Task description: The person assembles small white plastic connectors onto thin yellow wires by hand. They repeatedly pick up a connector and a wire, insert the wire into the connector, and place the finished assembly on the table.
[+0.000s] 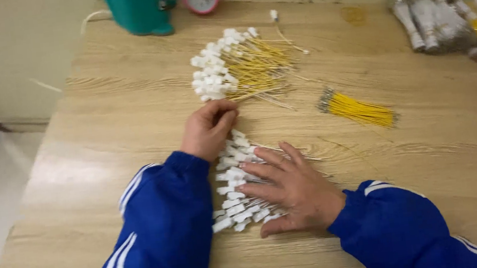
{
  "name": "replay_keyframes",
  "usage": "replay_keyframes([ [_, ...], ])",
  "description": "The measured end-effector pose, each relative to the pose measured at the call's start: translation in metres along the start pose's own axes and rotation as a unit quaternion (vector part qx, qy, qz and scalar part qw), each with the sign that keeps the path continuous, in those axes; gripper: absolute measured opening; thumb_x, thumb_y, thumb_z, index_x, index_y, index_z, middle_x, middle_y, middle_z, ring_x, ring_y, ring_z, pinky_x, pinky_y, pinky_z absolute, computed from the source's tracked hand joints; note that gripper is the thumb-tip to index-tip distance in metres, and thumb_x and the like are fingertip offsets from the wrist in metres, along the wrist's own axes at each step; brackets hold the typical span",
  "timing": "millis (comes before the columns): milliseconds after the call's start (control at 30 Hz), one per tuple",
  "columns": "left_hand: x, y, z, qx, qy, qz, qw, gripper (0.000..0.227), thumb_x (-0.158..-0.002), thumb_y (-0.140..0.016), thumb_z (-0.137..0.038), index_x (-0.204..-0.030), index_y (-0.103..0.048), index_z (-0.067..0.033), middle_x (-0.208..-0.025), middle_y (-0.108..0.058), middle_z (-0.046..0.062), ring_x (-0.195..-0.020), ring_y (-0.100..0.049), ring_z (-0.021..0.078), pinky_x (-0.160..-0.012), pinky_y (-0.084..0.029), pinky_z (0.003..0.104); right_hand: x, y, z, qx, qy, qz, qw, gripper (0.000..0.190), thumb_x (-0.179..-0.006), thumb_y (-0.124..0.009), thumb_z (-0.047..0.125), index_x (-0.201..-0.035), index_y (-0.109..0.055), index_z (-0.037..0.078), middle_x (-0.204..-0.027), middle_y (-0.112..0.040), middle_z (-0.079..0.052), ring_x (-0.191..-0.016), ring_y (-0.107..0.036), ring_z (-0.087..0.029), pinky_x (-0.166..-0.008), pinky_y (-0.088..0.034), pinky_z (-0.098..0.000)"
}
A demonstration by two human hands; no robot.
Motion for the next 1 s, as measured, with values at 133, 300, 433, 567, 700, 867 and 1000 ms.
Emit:
replay_keyframes([
  [133, 0.001, -0.003, 0.006, 0.067, -0.002, 0.034, 0.997, 0.018, -0.092, -0.062, -0.009, -0.108, -0.071, -0.0095, -0.086, -0.070, 0.009, -0.081, -0.065, 0.0147, -0.074, -0.057, 0.030, 0.034, 0.067, -0.050, 0.053, -0.017, -0.160, 0.986, 0.039, -0.091, -0.052, 0.051, -0.121, -0.060, 0.026, -0.134, -0.058, -0.004, -0.130, -0.050, -0.029, -0.107, -0.029, -0.0499],
  [300, 0.002, -0.001, 0.003, 0.082, 0.008, 0.009, 0.997, 0.017, -0.093, -0.060, -0.007, -0.107, -0.071, -0.0089, -0.080, -0.068, 0.007, -0.074, -0.062, 0.0121, -0.068, -0.056, 0.027, 0.092, 0.139, -0.122, 0.022, -0.322, -0.213, 0.922, 0.011, -0.087, -0.076, 0.014, -0.097, -0.072, 0.013, -0.087, -0.065, 0.000, -0.082, -0.068, -0.019, -0.076, -0.055, -0.0291],
  [433, 0.002, -0.002, -0.006, 0.082, 0.012, 0.004, 0.997, 0.017, -0.094, -0.060, -0.007, -0.107, -0.070, -0.0070, -0.082, -0.068, 0.009, -0.074, -0.061, 0.0136, -0.069, -0.056, 0.029, 0.102, 0.086, -0.149, -0.023, -0.387, -0.105, 0.916, 0.012, -0.083, -0.074, 0.024, -0.092, -0.072, 0.016, -0.084, -0.068, -0.003, -0.077, -0.070, -0.021, -0.070, -0.056, -0.0333],
  [567, 0.002, -0.003, 0.001, 0.070, 0.023, 0.000, 0.997, 0.017, -0.092, -0.062, -0.007, -0.107, -0.070, -0.0068, -0.081, -0.067, 0.008, -0.072, -0.061, 0.0128, -0.068, -0.055, 0.028, 0.091, 0.055, -0.154, 0.023, -0.415, 0.026, 0.909, 0.022, -0.085, -0.070, 0.032, -0.099, -0.069, 0.016, -0.092, -0.066, -0.004, -0.088, -0.068, -0.023, -0.079, -0.054, -0.0355],
  [700, 0.001, 0.000, 0.009, 0.059, 0.014, 0.003, 0.998, 0.017, -0.090, -0.064, -0.007, -0.105, -0.072, -0.0085, -0.086, -0.070, 0.010, -0.078, -0.064, 0.0146, -0.074, -0.055, 0.030, 0.083, 0.042, -0.163, 0.026, -0.471, 0.103, 0.876, 0.020, -0.091, -0.064, 0.030, -0.098, -0.070, 0.012, -0.094, -0.067, -0.008, -0.097, -0.066, -0.026, -0.086, -0.052, -0.0380],
  [867, 0.002, 0.004, 0.006, 0.075, -0.004, -0.009, 0.997, 0.017, -0.090, -0.064, -0.007, -0.103, -0.073, -0.0102, -0.085, -0.071, 0.008, -0.079, -0.065, 0.0130, -0.076, -0.056, 0.029, 0.085, 0.031, -0.170, 0.038, -0.481, 0.128, 0.867, 0.023, -0.094, -0.056, 0.031, -0.098, -0.070, 0.012, -0.097, -0.067, -0.010, -0.101, -0.065, -0.030, -0.090, -0.051, -0.0411],
  [1000, 0.000, -0.002, 0.019, 0.108, -0.008, 0.003, 0.994, 0.018, -0.090, -0.061, -0.005, -0.104, -0.072, -0.0082, -0.083, -0.070, 0.008, -0.075, -0.064, 0.0127, -0.070, -0.057, 0.028, 0.092, 0.054, -0.176, -0.031, -0.472, -0.036, 0.880, 0.017, -0.097, -0.053, 0.025, -0.100, -0.059, 0.009, -0.086, -0.067, -0.015, -0.092, -0.066, -0.038, -0.081, -0.051, -0.0482],
])
Point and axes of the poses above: each hand's wrist, its own x-axis away from the middle knuckle, its own y-axis out of the back of the hand, z = x × y, the point moved 10 cm from there along -x, towards the middle knuckle
